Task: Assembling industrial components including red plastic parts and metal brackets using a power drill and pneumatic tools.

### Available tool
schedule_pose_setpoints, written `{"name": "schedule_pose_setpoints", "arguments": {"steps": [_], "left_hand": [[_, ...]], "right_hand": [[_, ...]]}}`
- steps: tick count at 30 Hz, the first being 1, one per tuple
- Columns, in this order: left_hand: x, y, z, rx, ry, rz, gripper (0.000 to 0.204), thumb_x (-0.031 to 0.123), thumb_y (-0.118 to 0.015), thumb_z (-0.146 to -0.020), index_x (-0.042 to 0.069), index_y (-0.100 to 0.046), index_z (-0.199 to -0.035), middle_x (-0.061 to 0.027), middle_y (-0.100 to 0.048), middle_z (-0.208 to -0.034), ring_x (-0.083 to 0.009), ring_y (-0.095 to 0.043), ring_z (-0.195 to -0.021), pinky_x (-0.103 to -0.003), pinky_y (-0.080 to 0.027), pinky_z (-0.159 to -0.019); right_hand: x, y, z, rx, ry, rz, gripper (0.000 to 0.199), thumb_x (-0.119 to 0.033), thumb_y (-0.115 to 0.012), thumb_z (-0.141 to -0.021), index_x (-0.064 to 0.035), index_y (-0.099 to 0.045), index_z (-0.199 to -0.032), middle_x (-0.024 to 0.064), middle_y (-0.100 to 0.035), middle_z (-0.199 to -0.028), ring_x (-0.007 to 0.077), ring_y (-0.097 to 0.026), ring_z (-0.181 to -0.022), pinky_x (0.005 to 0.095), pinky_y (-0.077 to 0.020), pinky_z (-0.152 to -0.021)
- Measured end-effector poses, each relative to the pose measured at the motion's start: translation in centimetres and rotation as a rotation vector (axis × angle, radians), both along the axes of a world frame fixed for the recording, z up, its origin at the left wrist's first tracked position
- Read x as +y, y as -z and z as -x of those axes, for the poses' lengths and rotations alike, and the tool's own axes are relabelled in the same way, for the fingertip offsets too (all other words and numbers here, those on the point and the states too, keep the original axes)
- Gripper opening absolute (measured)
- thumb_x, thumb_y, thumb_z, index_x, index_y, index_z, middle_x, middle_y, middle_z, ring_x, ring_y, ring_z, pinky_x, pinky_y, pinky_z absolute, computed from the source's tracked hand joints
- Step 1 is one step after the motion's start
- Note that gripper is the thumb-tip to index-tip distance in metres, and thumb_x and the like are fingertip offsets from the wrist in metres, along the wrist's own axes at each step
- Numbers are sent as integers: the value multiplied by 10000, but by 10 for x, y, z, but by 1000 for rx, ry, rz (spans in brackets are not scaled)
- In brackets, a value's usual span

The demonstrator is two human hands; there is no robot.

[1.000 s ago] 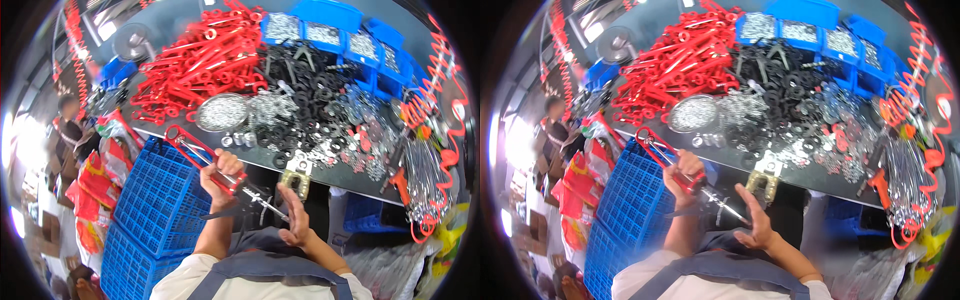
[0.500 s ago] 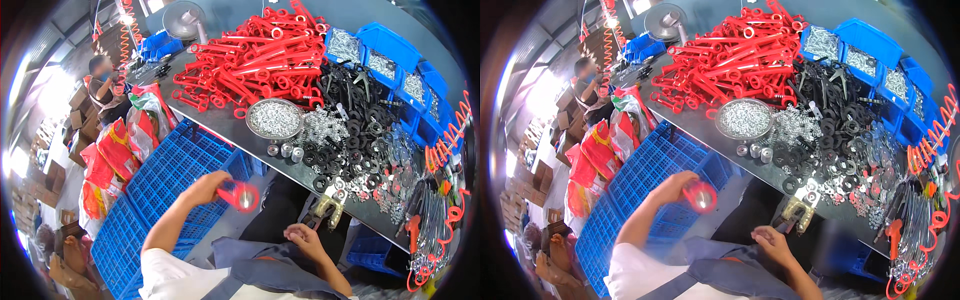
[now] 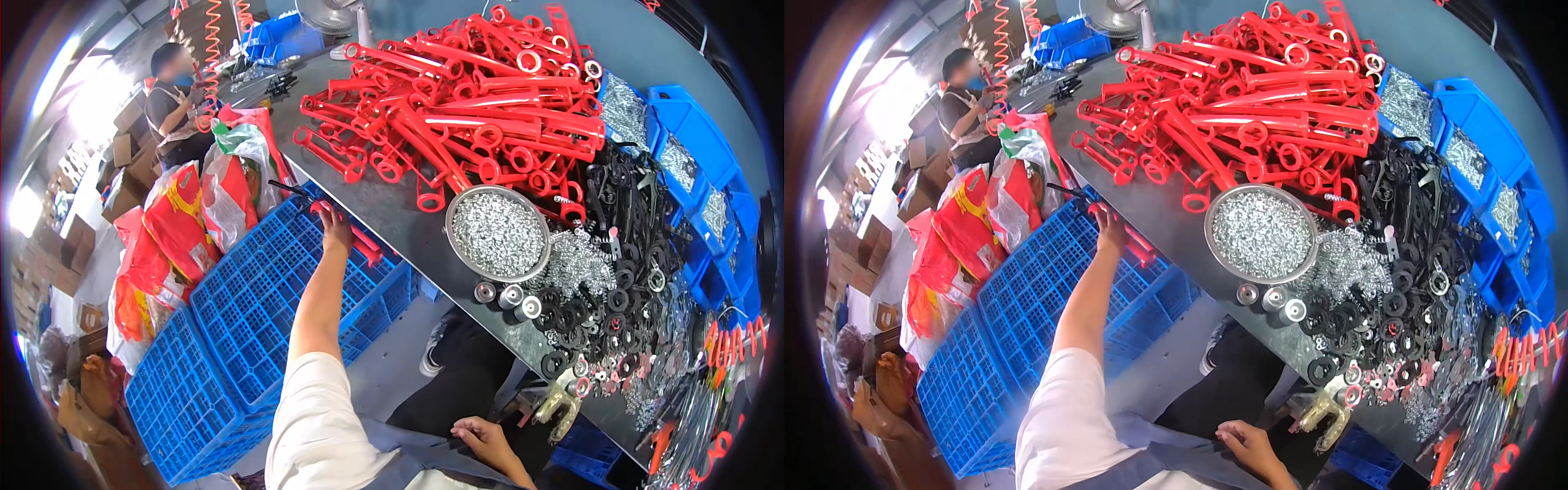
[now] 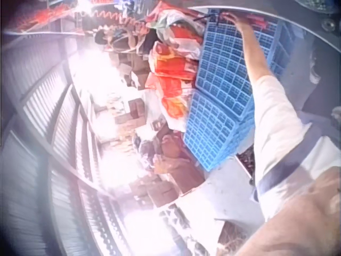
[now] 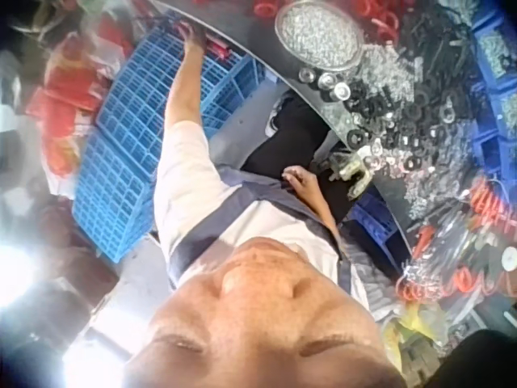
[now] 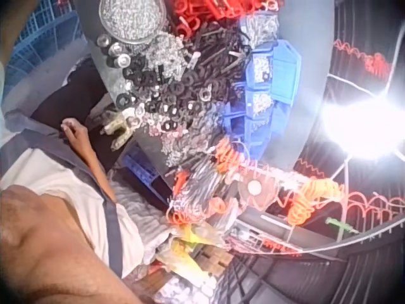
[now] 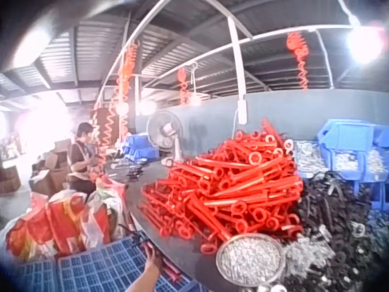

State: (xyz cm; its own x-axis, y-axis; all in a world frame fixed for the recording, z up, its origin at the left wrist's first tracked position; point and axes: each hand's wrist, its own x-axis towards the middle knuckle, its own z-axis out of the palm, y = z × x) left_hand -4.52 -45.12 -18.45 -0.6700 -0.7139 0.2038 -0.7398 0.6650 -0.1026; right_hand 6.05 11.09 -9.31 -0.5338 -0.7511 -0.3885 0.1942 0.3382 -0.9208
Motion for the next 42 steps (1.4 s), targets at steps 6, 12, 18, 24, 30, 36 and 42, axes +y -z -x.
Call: {"name": "schedule_pose_setpoints", "arguments": {"steps": [6, 12, 18, 24, 30, 36, 42], "left_hand": [[-5, 8, -21, 615, -14, -477, 543, 201, -639, -790, -30, -482, -1256, -282, -430, -1326, -443, -476, -1185, -476, -457, -943], [20, 53, -7, 743, -525, -639, 717, 359, -562, -889, 18, -208, -1411, -338, -494, -1185, -497, -514, -1111, -516, -435, -940], [39, 29, 5, 1606, -735, -927, 608, 514, -287, -966, 38, -303, -1343, -288, -549, -1124, -427, -552, -1080, -470, -450, -888], [35, 24, 25, 955, -395, -443, 392, 260, -405, -975, -18, -379, -1250, -245, -535, -1063, -344, -595, -958, -374, -490, -752], [-35, 108, 46, 625, -530, -420, 414, 263, -493, -907, 48, -459, -1259, -188, -593, -1019, -342, -615, -987, -530, -489, -727], [-29, 145, 74, 239, -97, -300, 474, 186, -525, -893, 25, -342, -1299, -321, -395, -1253, -469, -568, -1036, -463, -498, -878], [75, 74, 109, 808, -137, -838, 764, 101, -605, -828, 55, -177, -1460, -249, -575, -1070, -364, -576, -1024, -441, -440, -895]], "right_hand": [[-3, -4, 15, -80, 1, -46, 151, -72, -565, -922, 23, -617, -1027, 78, -679, -930, 121, -647, -873, 254, -507, -807], [-2, 9, 9, -170, 18, 43, 100, -86, -598, -893, -11, -640, -943, 69, -665, -844, 151, -626, -796, 272, -490, -700], [0, -9, 7, -120, 46, 66, 134, -111, -541, -940, -16, -627, -979, 37, -655, -843, 107, -602, -776, 239, -485, -701], [5, -2, 14, -135, 7, -49, 145, -68, -536, -933, 31, -613, -1007, 87, -667, -892, 145, -645, -842, 267, -515, -786], [0, -6, 15, -159, 5, -67, 150, -80, -551, -932, 32, -616, -1006, 93, -664, -876, 150, -651, -814, 267, -523, -761], [6, 17, 16, -194, 19, -28, 158, -92, -559, -929, 30, -613, -1013, 86, -661, -854, 132, -647, -768, 251, -523, -714], [24, 30, 24, -140, 174, -53, 185, -116, -550, -939, 30, -599, -1042, 78, -660, -865, 128, -646, -787, 259, -523, -737]]}}
